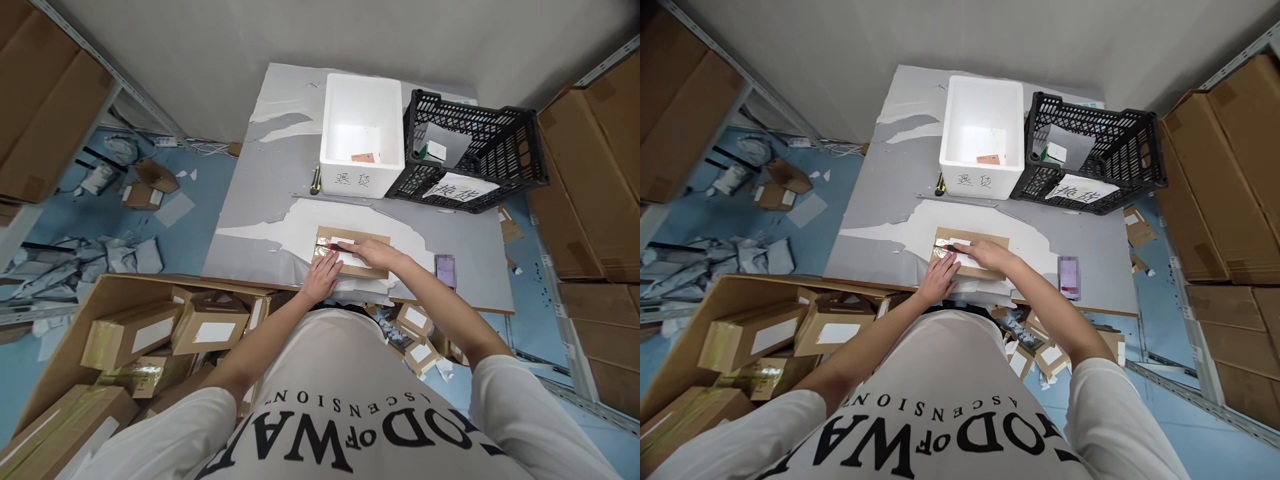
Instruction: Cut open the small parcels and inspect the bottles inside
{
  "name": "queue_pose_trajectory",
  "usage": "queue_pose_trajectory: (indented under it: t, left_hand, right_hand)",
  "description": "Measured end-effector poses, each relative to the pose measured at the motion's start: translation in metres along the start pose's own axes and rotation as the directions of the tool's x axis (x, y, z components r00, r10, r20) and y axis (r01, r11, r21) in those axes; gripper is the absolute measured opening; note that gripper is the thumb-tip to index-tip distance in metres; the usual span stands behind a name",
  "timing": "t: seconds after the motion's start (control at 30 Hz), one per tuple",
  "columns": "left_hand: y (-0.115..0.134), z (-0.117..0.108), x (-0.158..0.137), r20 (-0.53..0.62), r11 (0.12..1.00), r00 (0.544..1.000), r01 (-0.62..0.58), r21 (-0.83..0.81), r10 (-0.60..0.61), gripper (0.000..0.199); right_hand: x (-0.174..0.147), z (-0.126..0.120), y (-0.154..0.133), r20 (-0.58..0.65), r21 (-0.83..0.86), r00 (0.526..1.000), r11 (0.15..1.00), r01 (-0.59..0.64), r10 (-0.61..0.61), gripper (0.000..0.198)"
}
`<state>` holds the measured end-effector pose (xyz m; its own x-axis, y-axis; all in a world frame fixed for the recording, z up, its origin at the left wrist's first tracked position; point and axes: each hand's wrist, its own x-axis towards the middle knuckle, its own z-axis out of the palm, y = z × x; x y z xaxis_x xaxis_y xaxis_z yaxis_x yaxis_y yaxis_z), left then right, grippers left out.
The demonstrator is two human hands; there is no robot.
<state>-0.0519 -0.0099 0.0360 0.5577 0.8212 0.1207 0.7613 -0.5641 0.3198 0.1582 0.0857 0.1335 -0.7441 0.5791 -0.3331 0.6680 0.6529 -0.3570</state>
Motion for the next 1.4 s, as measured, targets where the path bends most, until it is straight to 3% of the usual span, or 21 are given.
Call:
queue_pose_trajectory:
  t: [0.47, 0.87, 1.0, 1.13, 1.4]
  left_hand:
    - [0.0, 0.0, -0.001, 0.014, 1.0, 1.0, 0.013, 0.012, -0.013, 0.057]
    - [0.0, -0.004, -0.003, 0.069, 0.999, 0.998, 0.0, 0.049, -0.003, 0.062]
    - [0.002, -0.005, -0.004, 0.078, 0.998, 0.997, 0.002, 0.057, -0.007, 0.063]
    - [0.002, -0.005, -0.002, 0.102, 0.997, 0.995, 0.013, 0.072, -0.021, 0.064]
    - [0.002, -0.002, 0.0, 0.122, 0.996, 0.991, 0.045, 0.082, -0.055, 0.061]
  right_hand:
    - [0.005, -0.003, -0.006, 0.066, -0.171, 0.997, 0.985, -0.023, 0.035, 0.058]
    - [0.006, -0.014, -0.012, 0.1, -0.2, 0.993, 0.979, -0.043, 0.064, 0.064]
    - [-0.01, -0.019, -0.01, 0.16, -0.213, 0.982, 0.975, -0.065, 0.101, 0.069]
    - [-0.034, -0.026, -0.002, 0.178, -0.216, 0.97, 0.968, -0.126, 0.165, 0.061]
    - [-0.107, -0.023, 0.038, 0.247, -0.306, 0.916, 0.922, -0.235, 0.316, 0.067]
